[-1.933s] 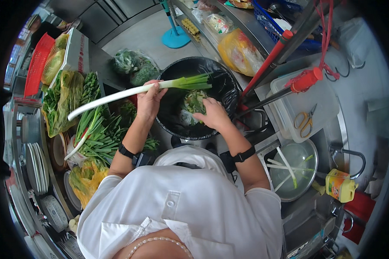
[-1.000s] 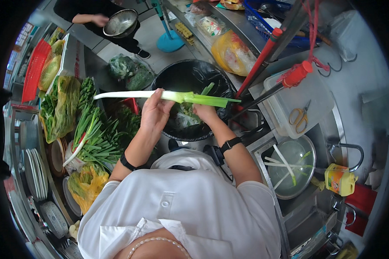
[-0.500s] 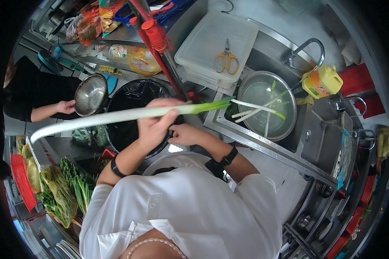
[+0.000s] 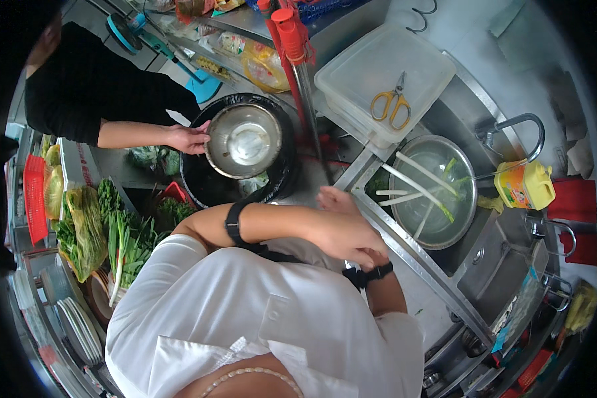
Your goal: The person trims the root ends off several long green onions using scissors and discards the trimmings into a trash bin. The cleaned green onions are placed into a metal bowl in the sink. The person repeats this process for multiple green onions throughout the clip.
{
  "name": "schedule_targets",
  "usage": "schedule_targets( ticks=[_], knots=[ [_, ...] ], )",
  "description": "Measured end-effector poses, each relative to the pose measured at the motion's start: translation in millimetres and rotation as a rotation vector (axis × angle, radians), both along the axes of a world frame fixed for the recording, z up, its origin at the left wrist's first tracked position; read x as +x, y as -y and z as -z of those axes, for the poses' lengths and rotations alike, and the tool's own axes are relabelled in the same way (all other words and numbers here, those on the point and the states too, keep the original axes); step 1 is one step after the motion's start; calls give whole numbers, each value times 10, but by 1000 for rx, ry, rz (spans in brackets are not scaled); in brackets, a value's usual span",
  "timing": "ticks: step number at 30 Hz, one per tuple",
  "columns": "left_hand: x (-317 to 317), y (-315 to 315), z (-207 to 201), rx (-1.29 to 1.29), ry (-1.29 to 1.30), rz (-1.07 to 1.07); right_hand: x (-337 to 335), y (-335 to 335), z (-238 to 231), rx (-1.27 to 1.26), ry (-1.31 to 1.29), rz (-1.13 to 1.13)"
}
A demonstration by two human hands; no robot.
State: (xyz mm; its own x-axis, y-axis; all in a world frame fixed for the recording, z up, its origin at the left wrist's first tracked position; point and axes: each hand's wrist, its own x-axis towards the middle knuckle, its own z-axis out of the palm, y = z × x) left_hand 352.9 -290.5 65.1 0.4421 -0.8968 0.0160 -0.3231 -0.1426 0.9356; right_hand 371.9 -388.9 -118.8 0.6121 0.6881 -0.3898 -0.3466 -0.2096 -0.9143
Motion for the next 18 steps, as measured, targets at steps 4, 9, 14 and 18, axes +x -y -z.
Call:
schedule_targets(
  ticks=[4, 9, 14, 18],
  knots=[
    [-278, -393, -247, -32, 2, -201, 128, -582, 71, -47, -195, 168],
    [-678, -842, -395, 12, 38, -310, 14, -987, 92, 114, -427, 353],
    [-1042, -1227, -363, -73, -6, -403, -234, -545, -291, 196, -371, 554],
    [-1178, -1366, -149, -67, -212, -380, -635, 272, -580, 108, -351, 817]
  ],
)
